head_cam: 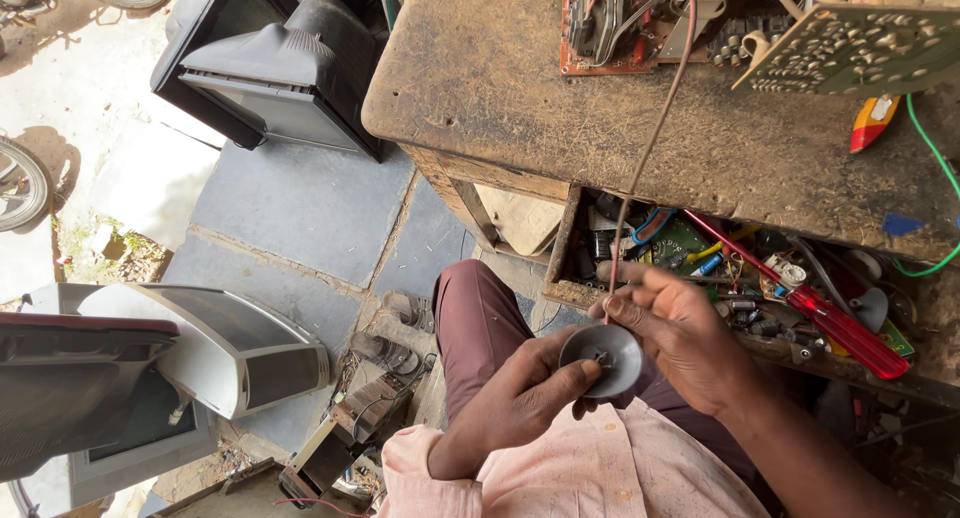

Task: The person sits on the floor and repairs a small electronic component, likely a speaker, by stripping wires and soldering connections. They use a soldering iron and pliers to manipulate the wires and attach a small white connector to the component.

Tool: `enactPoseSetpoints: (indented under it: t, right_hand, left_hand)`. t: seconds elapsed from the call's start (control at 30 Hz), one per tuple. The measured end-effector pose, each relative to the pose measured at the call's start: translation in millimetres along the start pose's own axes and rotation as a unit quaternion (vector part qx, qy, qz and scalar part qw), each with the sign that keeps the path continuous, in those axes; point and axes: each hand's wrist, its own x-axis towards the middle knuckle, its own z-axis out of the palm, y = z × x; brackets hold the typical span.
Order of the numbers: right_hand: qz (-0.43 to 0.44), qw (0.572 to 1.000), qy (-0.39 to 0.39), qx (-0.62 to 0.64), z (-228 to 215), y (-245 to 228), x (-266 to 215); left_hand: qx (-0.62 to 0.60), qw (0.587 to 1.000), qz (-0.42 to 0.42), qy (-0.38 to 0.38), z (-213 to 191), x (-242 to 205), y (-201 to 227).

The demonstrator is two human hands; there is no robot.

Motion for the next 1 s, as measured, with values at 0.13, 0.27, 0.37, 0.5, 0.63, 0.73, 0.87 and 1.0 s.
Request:
enactPoseSetpoints:
  t: [0.13,0.27,0.37,0.5,0.63,0.73,0.87,1.0]
  right_hand:
    - [0.017,0.998,0.017,0.051,-1.7,8.7,11.1]
    - [0.008,0.996,0.064,0.060,1.3,18.5,20.9]
    - [-0.025,0.994,0.090,0.048,6.3,22.4,26.6]
    - [-0.022,0.990,0.136,0.026,12.9,19.7,28.0]
    - [-0.031,0.988,0.152,0.010,19.3,17.1,28.5]
    - [-0.014,0.988,0.153,0.016,20.9,15.1,28.6]
    - [-0.026,0.993,0.116,0.021,20.5,15.4,26.7]
    - [-0.117,0.975,0.119,-0.146,20.9,5.4,13.5]
  left_hand:
    - [-0.049,0.999,0.019,-0.009,1.2,1.3,-9.4]
    - [-0.067,0.997,0.019,0.045,3.2,1.6,-11.0]
    - [-0.053,0.995,0.025,0.077,6.2,4.7,-15.2]
    - [-0.080,0.992,0.042,0.084,7.5,5.7,-23.5]
    - [-0.060,0.992,0.031,0.104,8.5,6.1,-26.1]
    - [-0.051,0.993,0.039,0.103,11.1,3.7,-23.3]
    - [-0.162,0.984,0.018,0.071,4.8,2.7,-21.3]
    - [-0.135,0.989,0.029,0.055,9.1,0.3,-26.6]
